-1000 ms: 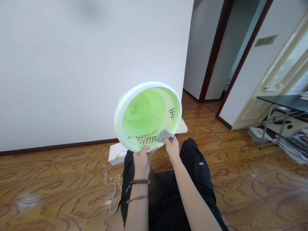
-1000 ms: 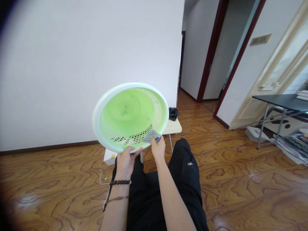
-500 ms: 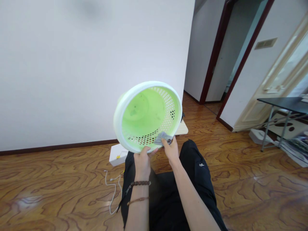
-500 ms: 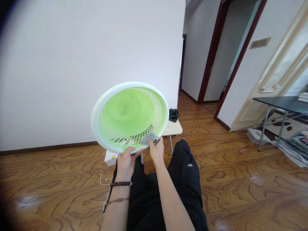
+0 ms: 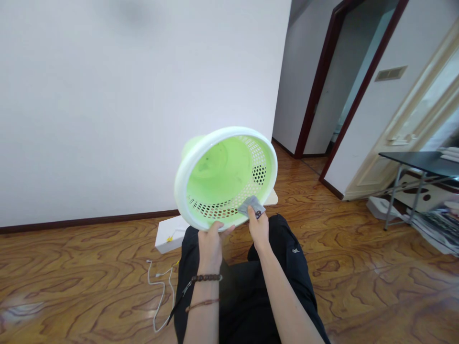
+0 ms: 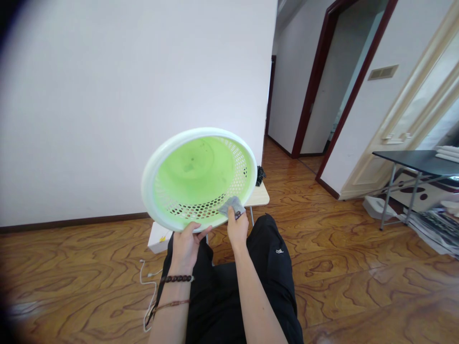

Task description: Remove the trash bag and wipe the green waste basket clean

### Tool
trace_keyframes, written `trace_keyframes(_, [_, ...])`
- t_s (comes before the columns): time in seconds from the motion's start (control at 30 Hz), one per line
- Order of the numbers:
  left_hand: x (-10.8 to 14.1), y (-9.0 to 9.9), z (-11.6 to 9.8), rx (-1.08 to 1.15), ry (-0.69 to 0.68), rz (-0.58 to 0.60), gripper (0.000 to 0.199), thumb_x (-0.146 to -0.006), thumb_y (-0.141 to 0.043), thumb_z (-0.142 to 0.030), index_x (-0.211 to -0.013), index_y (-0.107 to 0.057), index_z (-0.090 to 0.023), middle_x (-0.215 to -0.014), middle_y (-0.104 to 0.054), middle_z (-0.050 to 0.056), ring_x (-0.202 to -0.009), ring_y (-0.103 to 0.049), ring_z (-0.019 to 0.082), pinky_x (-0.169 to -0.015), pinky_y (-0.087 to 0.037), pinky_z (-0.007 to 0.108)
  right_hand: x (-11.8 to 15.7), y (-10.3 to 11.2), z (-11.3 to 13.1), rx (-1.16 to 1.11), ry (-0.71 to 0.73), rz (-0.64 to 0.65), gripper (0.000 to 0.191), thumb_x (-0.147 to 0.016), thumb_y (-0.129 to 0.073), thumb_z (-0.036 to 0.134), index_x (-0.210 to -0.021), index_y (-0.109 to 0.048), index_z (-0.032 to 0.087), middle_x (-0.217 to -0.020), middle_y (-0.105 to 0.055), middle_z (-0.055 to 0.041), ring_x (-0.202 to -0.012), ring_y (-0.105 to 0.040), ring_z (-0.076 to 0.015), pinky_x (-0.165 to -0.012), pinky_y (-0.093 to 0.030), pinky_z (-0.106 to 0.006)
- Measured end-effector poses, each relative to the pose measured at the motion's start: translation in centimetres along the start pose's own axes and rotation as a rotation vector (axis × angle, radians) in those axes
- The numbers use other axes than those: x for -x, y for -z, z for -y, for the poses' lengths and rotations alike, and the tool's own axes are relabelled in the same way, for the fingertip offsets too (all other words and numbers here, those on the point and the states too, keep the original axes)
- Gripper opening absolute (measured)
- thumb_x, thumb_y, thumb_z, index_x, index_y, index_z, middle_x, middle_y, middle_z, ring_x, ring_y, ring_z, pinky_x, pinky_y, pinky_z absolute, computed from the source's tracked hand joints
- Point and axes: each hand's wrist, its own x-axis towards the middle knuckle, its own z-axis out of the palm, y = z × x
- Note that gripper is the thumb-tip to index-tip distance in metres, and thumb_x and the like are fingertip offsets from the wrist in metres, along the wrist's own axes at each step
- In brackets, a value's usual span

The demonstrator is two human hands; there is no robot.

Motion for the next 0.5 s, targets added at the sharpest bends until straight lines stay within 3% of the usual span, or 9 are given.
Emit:
trace_keyframes(0.3, [-7.6, -1.0, 1.3, 0.006, 0.018, -0.088, 0.038, -0.061, -0.058, -0.003, -0.098, -0.061, -0.014, -0.095, -0.065, 0.006, -0.083, -0.064, 0.021, -0.06, -0.06, 0.033, -5.3, -5.2, -1.4, -0.062, -0.03, 0.103, 0.039, -0.075, -0.057, 0.045, -0.101, -0.064, 0.017, -0.097, -0.069, -0.0076, -0.091, -0.063, -0.0242, -0.078, -0.049, -0.036])
trace_keyframes(0.5, [-13.6, -2.5, 4.2, 0.016, 0.112, -0.083, 0.034, -0.061, -0.06, -0.002, -0.093, -0.061, -0.013, -0.098, -0.065, 0.007, -0.086, -0.064, 0.021, -0.06, -0.059, 0.032, -10.6, -7.7, -4.0, -0.019, -0.069, 0.039, 0.037, -0.075, -0.056, 0.044, -0.098, -0.064, 0.017, -0.095, -0.069, -0.0079, -0.09, -0.063, -0.0248, -0.073, -0.05, -0.034])
